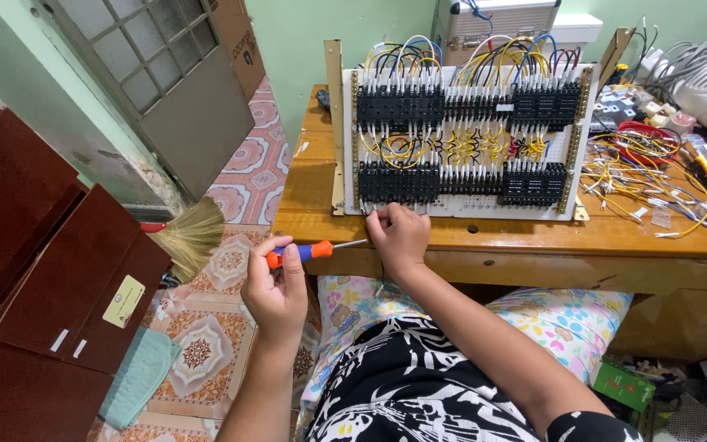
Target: The person uses a manual screwdriver to tighten screws on a series of terminal blocks mounted on a wooden frame, securing the connected wires.
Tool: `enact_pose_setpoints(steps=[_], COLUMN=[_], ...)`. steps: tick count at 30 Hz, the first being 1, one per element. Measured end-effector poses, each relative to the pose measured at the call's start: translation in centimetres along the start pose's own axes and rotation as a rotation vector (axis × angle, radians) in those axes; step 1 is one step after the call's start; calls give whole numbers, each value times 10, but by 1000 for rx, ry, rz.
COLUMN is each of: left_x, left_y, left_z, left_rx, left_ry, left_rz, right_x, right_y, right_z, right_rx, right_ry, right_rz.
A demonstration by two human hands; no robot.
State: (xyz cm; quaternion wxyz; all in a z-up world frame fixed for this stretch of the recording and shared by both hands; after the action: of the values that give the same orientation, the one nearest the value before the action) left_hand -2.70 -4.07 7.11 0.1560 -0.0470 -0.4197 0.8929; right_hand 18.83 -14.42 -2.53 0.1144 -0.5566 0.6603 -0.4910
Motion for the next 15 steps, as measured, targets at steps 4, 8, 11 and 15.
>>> enact_pose_setpoints(steps=[4, 8, 11, 15], left_x=[0, 4, 4, 6], left_y=[1, 2, 3, 4], left_z=[1, 2, 1, -3], left_rx=[-17, -27, -13, -6], left_ry=[21, -75, -136, -151], left_rz=[-13, -53, -103, -87], right_x=[3, 13, 12, 8], right_y=[-3, -8, -9, -6], right_z=[-7, -18, -17, -11], right_rx=[-15, -64, -162, -230], right_ry=[1, -52, -73, -83], right_rz=[15, -94, -204, -244])
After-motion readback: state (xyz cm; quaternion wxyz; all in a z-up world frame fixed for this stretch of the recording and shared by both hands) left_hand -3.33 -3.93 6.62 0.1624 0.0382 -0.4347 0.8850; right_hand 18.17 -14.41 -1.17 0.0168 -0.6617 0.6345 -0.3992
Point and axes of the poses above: each hand's wrist, its own y-axis away from the middle knuckle, its own x-axis out of the back of the hand, z = x × y, the point moved 2 cm from there along -y, towards the middle knuckle, and after that the axes turned 1 degree about z, right-handed, at the moved point
